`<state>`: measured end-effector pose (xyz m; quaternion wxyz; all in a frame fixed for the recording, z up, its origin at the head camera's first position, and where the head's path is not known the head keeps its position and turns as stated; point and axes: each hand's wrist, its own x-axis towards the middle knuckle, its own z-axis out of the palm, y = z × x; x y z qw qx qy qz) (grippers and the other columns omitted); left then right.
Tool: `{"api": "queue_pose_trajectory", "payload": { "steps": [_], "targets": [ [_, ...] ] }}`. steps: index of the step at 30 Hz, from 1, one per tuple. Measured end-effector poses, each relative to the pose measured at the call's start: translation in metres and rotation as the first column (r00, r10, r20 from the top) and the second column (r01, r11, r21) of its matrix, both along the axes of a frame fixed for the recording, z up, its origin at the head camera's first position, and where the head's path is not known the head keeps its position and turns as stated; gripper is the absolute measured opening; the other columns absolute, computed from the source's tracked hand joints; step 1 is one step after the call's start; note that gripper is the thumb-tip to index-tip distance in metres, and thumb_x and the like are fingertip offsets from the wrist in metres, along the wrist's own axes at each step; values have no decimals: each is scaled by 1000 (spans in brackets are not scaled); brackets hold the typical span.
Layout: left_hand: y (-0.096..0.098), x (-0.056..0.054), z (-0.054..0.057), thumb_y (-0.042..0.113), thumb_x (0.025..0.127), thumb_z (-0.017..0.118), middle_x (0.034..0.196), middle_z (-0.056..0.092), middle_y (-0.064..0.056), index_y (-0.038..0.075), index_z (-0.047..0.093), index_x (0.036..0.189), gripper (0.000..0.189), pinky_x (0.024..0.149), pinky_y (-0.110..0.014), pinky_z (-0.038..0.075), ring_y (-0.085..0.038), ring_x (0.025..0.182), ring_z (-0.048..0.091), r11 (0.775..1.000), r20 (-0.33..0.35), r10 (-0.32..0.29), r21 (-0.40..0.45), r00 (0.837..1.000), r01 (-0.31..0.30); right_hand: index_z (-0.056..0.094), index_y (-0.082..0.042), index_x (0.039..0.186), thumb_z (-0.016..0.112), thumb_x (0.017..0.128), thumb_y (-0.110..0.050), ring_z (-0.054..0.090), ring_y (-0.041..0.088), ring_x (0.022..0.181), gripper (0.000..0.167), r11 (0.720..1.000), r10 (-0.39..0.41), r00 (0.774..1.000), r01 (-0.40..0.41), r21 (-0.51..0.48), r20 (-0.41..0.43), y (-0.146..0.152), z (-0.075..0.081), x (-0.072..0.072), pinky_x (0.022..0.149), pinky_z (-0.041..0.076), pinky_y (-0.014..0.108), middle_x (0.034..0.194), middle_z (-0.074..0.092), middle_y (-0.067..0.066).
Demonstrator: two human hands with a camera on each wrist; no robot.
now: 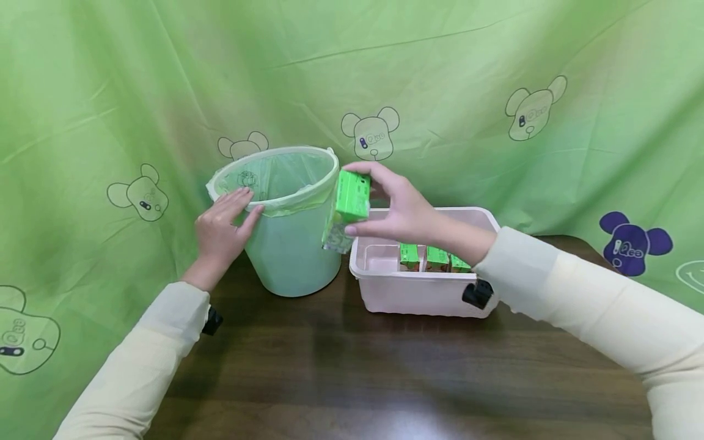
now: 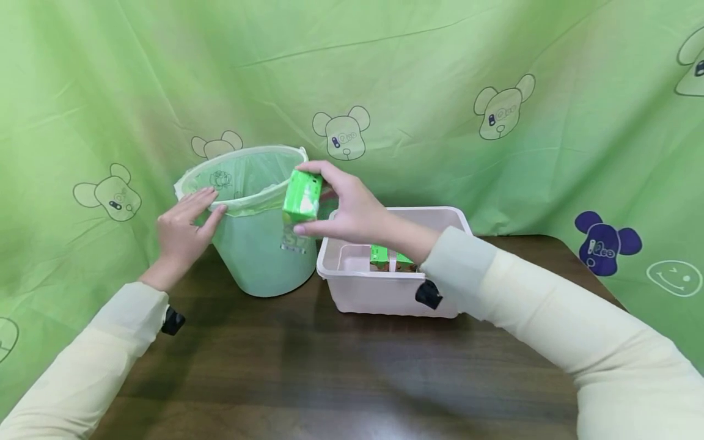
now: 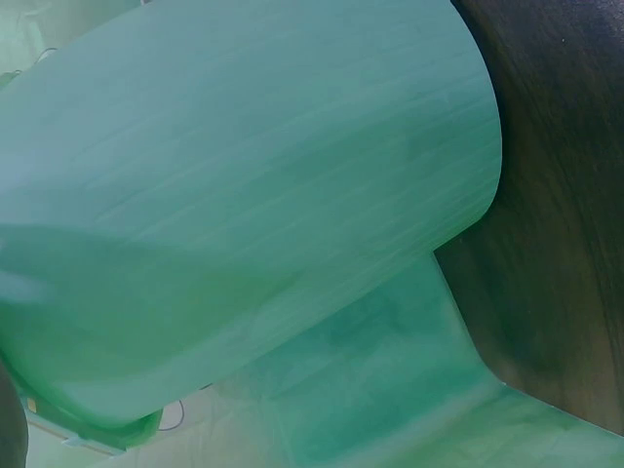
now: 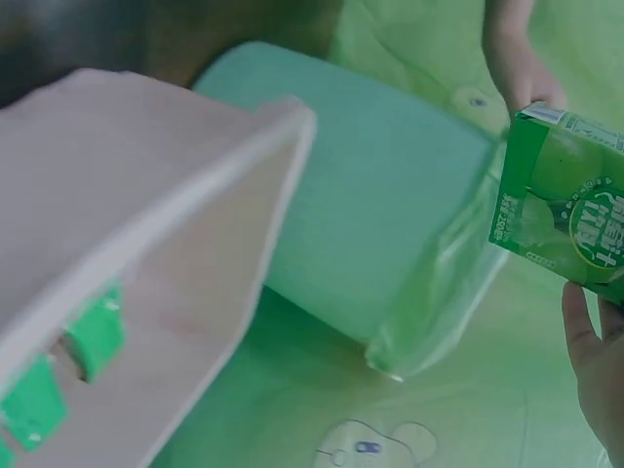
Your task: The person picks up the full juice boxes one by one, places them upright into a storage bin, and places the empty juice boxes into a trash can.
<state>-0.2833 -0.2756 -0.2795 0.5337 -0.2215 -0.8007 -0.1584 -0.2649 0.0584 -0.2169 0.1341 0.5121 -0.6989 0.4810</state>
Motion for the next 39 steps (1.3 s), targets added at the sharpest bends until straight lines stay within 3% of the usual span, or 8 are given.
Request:
{"api": "queue_pose_trajectory", "payload": {
  "steps": [9,18,24,28,32,39],
  "targets": [
    [3,2,2,25,88,70,113,67,-16,0,71,111,34,99,-41,47,-32,104,66,1000,-2,6,-10,1000,-6,44,2,136,84,72,-1,57,21,98,76,997,-49,999,48,-58,-10,-24,37,-23,90,51,34,117,55,13],
    [5,3,3,28,89,69,113,67,-16,1,71,111,35,99,-39,47,-31,104,66,1000,-4,10,-12,1000,-10,39,5,139,80,77,-2,58,26,100,74,988,-131,991,133,-78,39,-51,68,-19,93,50,28,119,53,16],
    [4,3,4,26,88,71,113,67,-15,1,72,111,34,99,-40,47,-31,104,66,1000,-8,7,-7,1000,-7,40,-4,141,85,75,-13,58,19,100,80,978,-191,981,193,-79,36,-67,64,-54,91,49,23,121,53,8],
    [5,2,2,25,87,72,113,67,-15,1,72,111,34,100,-39,46,-32,105,66,1000,4,6,-1,1000,-6,41,-6,140,85,76,-18,57,17,100,79,969,-236,970,239,-59,50,-77,60,-70,89,49,22,121,53,6],
    [4,1,1,25,88,72,114,67,-15,1,71,111,34,101,-39,46,-31,106,65,1000,14,8,-5,1000,-8,41,-4,141,85,76,-20,55,17,102,79,959,-279,958,282,-35,57,-86,55,-80,86,49,21,123,52,8],
    [6,2,3,26,88,71,114,67,-16,0,71,112,35,100,-40,46,-32,105,66,1000,11,7,-15,1000,-7,41,-7,142,84,77,-29,51,17,109,82,917,-396,917,393,68,36,-102,47,-87,89,45,19,128,50,9]
  ]
}}
